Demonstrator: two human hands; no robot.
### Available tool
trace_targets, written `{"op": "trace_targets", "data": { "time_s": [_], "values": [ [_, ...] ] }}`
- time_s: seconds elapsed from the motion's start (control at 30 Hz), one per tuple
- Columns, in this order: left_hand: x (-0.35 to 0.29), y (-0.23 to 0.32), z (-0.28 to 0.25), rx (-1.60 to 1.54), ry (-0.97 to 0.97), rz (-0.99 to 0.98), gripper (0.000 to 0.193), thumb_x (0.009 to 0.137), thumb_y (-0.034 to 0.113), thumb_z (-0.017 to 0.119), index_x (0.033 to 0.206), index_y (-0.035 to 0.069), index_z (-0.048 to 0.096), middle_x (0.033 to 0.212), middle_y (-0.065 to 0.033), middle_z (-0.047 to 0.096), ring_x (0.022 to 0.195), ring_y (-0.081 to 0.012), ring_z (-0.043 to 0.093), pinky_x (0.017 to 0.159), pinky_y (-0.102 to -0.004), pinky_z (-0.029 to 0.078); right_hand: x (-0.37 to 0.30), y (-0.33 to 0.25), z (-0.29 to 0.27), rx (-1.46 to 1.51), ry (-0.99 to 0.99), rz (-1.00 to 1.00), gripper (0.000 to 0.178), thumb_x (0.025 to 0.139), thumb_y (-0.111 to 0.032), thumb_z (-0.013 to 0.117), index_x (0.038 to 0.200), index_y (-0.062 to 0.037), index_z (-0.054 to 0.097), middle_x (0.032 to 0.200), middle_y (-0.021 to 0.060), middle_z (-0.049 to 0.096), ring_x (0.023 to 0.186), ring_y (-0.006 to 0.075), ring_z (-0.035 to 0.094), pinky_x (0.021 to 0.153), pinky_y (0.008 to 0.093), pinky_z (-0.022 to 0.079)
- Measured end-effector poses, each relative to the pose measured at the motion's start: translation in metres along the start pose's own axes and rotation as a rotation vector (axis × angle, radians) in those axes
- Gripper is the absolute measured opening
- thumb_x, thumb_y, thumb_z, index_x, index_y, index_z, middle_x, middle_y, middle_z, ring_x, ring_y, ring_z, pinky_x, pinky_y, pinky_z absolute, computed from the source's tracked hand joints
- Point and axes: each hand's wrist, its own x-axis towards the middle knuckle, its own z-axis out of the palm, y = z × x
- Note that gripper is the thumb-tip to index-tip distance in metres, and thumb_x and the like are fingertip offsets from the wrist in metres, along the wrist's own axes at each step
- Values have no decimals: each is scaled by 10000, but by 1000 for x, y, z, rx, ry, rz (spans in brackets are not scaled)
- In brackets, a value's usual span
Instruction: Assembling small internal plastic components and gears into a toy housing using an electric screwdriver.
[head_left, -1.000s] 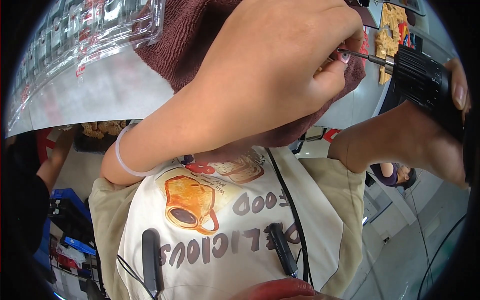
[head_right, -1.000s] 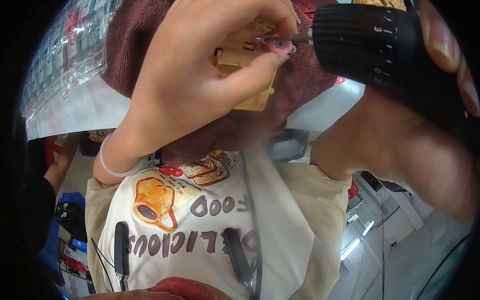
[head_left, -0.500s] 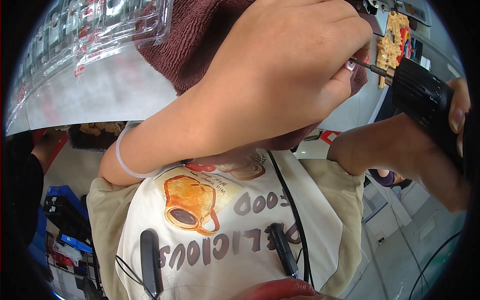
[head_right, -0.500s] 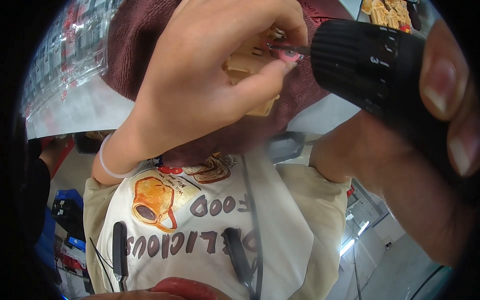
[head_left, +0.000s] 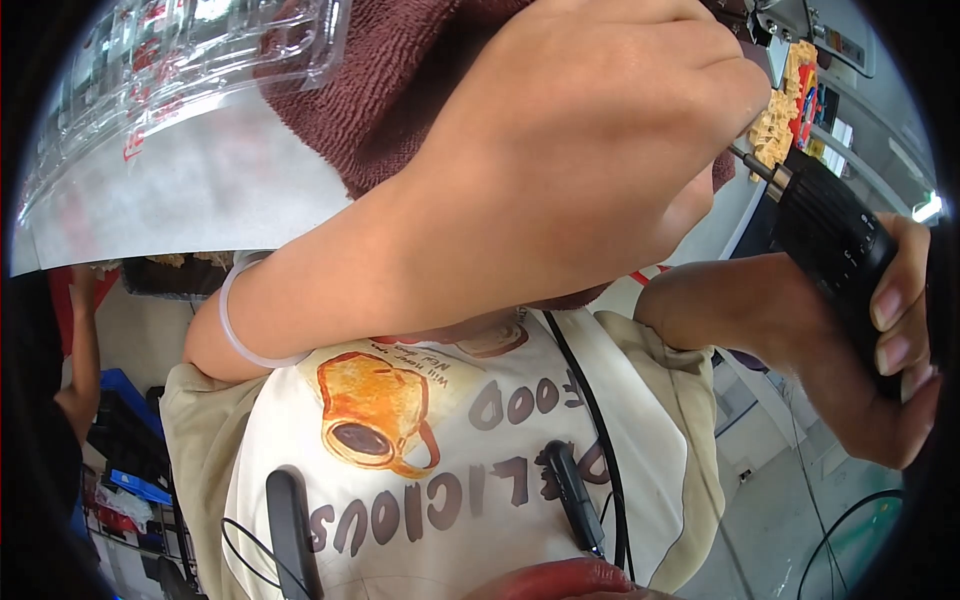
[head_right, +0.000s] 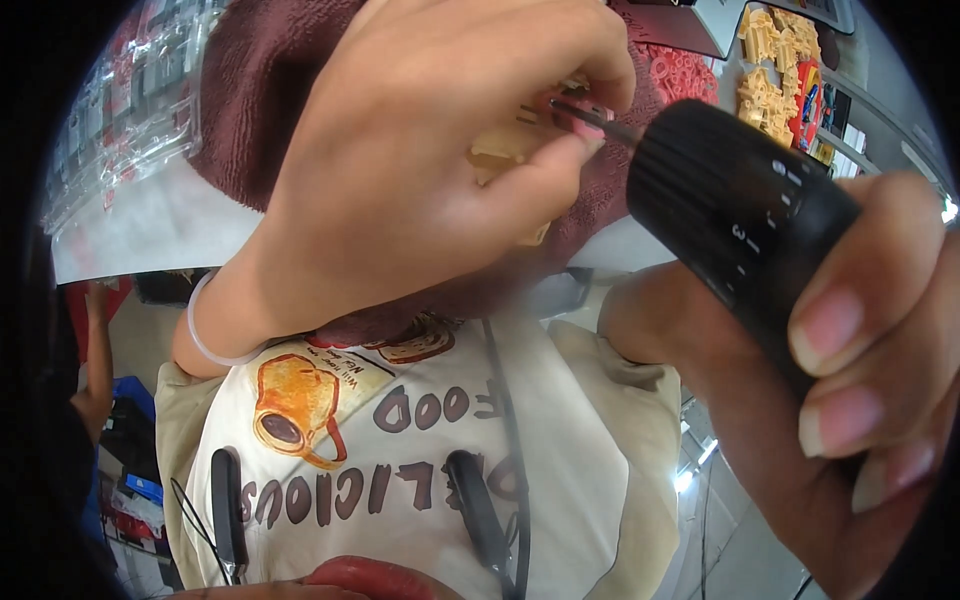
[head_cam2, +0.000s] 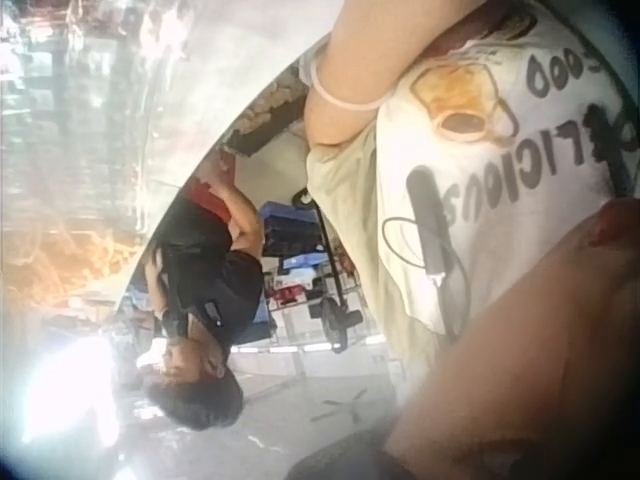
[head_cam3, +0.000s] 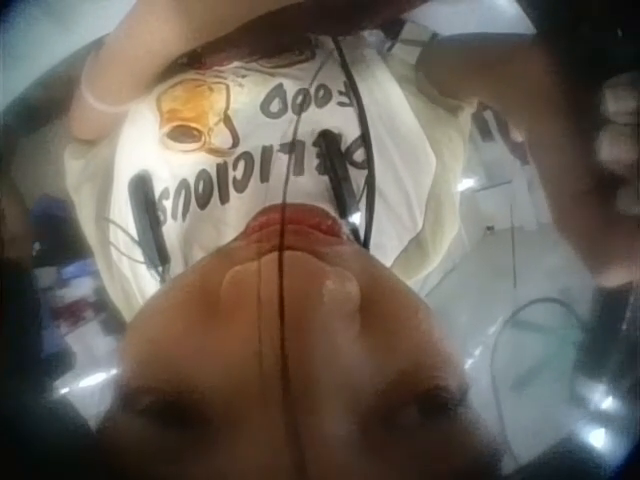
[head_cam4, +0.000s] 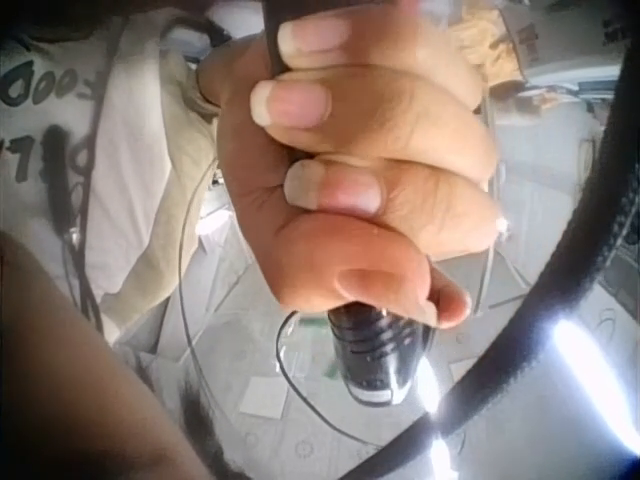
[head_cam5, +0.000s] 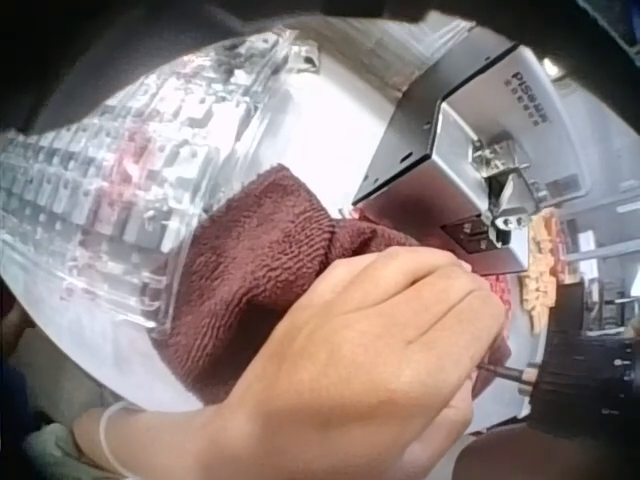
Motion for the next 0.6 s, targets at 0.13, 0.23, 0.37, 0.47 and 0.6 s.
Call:
{"op": "trace_targets", "data": {
  "time_s": [0.13, 0.23, 0.37, 0.47, 0.6],
  "values": [
    [7, -1, 6, -20, -9, 22, 258, 781, 153, 653, 988, 15, 584, 984, -134, 594, 1002, -309, 545, 878, -418, 421, -6, 30, 21, -3, 4, -29, 170, 701, -208, 606, 613, -144, 476, 575, -45, 438, 552, 84, 465, 585, 258, 382],
    [3, 4, 4, -22, -15, 30, 256, 788, 156, 650, 988, 11, 582, 981, -136, 593, 1001, -310, 544, 878, -419, 421, 4, 17, 11, 10, 7, -47, 170, 699, -209, 606, 611, -145, 475, 573, -47, 437, 550, 83, 465, 583, 257, 381],
    [9, 6, 11, -17, -31, 52, 253, 797, 161, 645, 987, 7, 579, 977, -139, 591, 999, -311, 542, 878, -420, 420, -6, 11, -3, 30, 17, -84, 172, 697, -209, 607, 607, -147, 474, 570, -48, 436, 548, 82, 464, 582, 255, 380],
    [15, 7, 12, -44, -67, 38, 244, 795, 148, 633, 984, 5, 577, 977, -145, 590, 1009, -317, 539, 885, -420, 416, 3, 9, -16, 38, -218, -56, 164, 726, -195, 582, 637, -123, 464, 605, -21, 439, 581, 102, 471, 615, 286, 383],
    [11, 5, 13, 69, -32, 199, 340, 694, 174, 696, 982, 16, 606, 995, -138, 597, 1011, -320, 557, 880, -401, 444, 0, 6, 8, 67, 34, -44, 163, 746, -185, 586, 696, -96, 459, 673, 7, 466, 613, 132, 476, 646, 306, 385]
  ]
}}
